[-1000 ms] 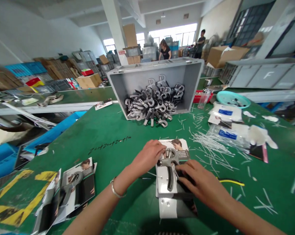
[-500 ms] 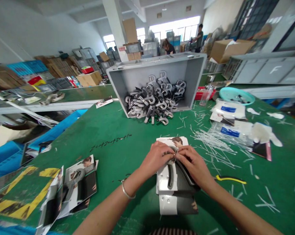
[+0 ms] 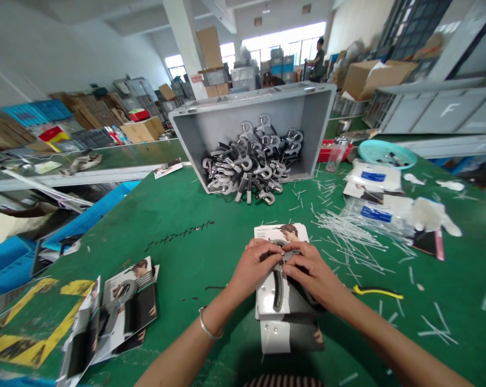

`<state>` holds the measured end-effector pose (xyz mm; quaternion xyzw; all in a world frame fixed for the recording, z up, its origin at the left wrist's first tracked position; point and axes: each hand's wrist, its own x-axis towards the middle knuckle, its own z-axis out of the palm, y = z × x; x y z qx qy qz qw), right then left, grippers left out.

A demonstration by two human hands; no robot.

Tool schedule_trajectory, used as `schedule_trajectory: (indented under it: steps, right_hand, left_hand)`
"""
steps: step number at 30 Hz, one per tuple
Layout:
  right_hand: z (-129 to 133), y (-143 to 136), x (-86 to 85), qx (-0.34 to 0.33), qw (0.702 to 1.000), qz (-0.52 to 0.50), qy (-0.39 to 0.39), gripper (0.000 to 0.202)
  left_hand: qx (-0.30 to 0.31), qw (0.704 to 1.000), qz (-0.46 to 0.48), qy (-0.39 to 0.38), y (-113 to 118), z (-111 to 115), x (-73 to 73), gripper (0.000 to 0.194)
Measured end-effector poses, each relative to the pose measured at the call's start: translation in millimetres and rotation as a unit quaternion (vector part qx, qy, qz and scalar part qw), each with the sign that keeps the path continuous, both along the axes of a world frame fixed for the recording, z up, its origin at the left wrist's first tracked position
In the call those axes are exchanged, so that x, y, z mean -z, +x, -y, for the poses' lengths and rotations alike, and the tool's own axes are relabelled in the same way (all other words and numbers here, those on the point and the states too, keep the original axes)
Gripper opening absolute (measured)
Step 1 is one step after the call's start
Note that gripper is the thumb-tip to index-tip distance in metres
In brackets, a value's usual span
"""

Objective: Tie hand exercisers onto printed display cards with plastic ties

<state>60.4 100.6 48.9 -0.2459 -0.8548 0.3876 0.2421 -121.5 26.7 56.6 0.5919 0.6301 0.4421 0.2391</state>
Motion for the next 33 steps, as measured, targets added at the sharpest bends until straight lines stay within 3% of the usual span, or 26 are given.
schedule_trajectory:
  steps: [19,26,30,33]
  right_hand:
    - [-1,-1,4.2,0.000,1.000,-0.008,0.012,0.019]
    - [-1,-8,-0.4,0.023,0.999,-0.025,-0.030,0.022]
    - [2,-12,1.5,0.030,0.998,-0.042,-0.024,0.016]
    - [4,-12,2.9,0.037,0.997,-0.061,-0.018,0.015]
  left_hand:
    - [0.009,0.999,-0.030,0.001,3,3,-6.6,0.008]
    - [0.087,0.995,-0.047,0.012,-7,7,-10.8,0.013]
    - [0.033,0.999,-0.011,0.000,-8,5,-13.3,0.010]
    - [-0.021,0.998,-0.043,0.033,-1,6,-18.2,0.008]
